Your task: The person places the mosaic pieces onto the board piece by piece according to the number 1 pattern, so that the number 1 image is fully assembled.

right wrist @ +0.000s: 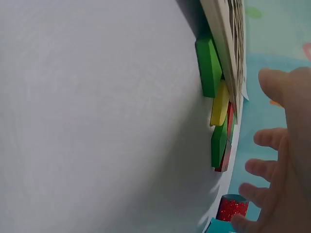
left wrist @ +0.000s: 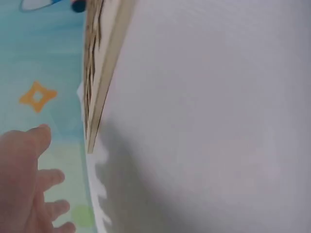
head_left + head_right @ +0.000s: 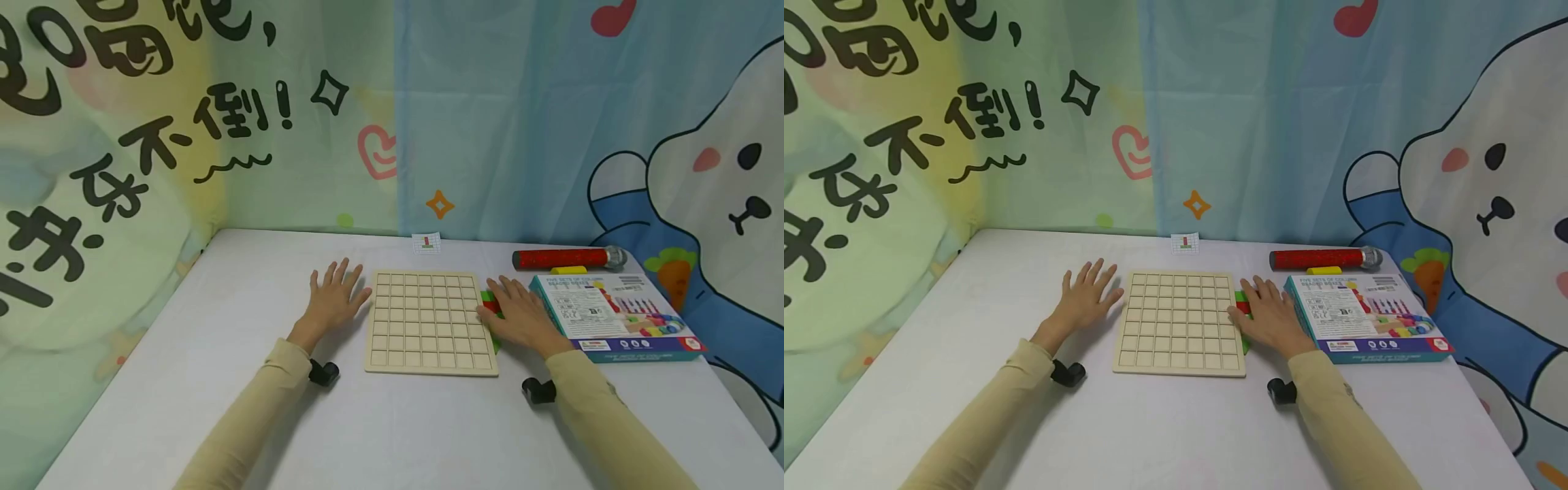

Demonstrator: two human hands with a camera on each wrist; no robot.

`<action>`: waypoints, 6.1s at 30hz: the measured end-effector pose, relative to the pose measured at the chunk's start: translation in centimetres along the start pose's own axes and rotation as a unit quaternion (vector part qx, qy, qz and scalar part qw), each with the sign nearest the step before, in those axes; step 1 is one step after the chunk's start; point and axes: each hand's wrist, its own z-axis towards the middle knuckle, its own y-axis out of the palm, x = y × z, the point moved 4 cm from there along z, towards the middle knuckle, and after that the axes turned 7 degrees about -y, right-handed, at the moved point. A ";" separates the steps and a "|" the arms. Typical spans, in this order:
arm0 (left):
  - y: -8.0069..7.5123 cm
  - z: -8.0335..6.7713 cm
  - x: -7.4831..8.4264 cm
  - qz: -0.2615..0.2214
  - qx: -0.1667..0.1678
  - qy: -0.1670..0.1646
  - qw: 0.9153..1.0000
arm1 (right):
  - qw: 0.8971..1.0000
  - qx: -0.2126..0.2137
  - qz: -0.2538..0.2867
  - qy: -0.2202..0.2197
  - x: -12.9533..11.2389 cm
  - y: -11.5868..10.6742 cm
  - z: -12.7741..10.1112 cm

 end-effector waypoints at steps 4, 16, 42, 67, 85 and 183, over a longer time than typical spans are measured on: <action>0.4 0.3 -0.2 -0.055 -0.006 0.009 0.998 | 1.000 0.006 0.026 -0.002 0.3 0.1 -0.1; 1.0 1.3 -0.6 -0.223 0.022 0.061 0.973 | 0.991 0.046 0.118 -0.043 0.9 0.1 -1.5; 2.5 2.3 -0.6 -0.199 0.100 0.117 0.968 | 0.988 0.057 0.131 -0.050 1.6 1.4 -2.6; 3.1 1.8 -1.1 -0.201 0.097 0.102 0.969 | 0.982 0.055 0.180 -0.026 2.0 1.7 -2.6; 3.5 2.0 -1.0 -0.190 0.091 0.110 0.971 | 0.976 0.093 0.194 -0.017 2.1 0.8 -2.4; 3.2 1.6 -0.8 -0.196 0.111 0.090 0.970 | 0.964 0.074 0.234 -0.102 -7.7 3.9 9.8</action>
